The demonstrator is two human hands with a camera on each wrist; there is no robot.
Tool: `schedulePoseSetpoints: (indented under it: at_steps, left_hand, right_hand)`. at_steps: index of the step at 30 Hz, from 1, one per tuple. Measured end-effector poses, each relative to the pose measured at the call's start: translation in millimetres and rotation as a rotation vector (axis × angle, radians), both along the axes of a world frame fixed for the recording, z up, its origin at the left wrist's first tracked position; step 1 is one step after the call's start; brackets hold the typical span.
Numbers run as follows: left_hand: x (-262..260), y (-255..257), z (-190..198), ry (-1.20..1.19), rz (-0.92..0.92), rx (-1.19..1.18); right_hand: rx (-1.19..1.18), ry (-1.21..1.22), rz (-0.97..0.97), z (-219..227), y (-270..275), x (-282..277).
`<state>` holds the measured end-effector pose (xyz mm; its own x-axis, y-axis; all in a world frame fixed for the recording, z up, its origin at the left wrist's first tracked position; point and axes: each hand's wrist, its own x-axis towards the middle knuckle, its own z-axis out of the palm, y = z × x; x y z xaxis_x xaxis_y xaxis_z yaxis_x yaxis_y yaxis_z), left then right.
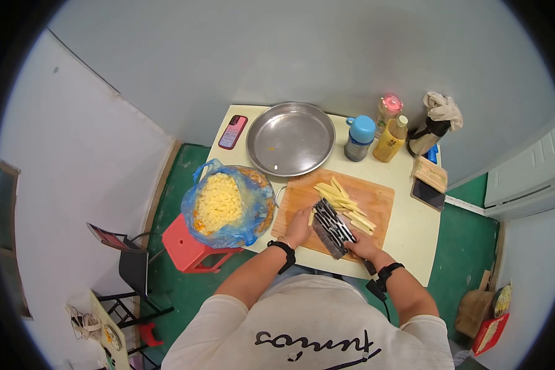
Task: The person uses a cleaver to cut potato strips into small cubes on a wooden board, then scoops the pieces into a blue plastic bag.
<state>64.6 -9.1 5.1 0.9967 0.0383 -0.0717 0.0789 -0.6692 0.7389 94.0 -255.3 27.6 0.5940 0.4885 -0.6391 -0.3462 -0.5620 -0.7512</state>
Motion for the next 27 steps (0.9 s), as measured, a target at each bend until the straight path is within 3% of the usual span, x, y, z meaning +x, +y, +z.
schedulePoseSetpoints:
  at_steps: [4,6,11,15,18,20,24,26,27]
  left_hand:
    - [-2,4,1,0.001,0.019,-0.010]
    - [5,7,6,-0.021,0.026,-0.016]
    - [6,18,80,-0.032,0.094,0.015]
    - [0,61,130,-0.096,0.167,0.133]
    - [-12,104,145,-0.169,0.199,0.213]
    - [-28,138,169,-0.024,0.316,0.242]
    - [-51,179,132,-0.187,0.387,0.431]
    - [-64,187,106,-0.279,0.231,0.678]
    - [-67,192,98,-0.224,0.205,0.680]
  right_hand:
    - [0.073,0.121,-0.009,2,6,4]
    - [0.029,0.067,0.022,24,8,13]
    - [0.034,-0.041,0.059,74,26,22]
    - [0.146,-0.032,0.162,127,76,32]
    - [0.205,-0.102,0.254,129,127,35]
    - [0.187,-0.147,0.298,146,168,29]
    - [0.069,-0.223,0.471,147,228,26]
    - [0.056,-0.214,0.457,149,242,20]
    - [0.048,-0.168,0.433,144,248,19]
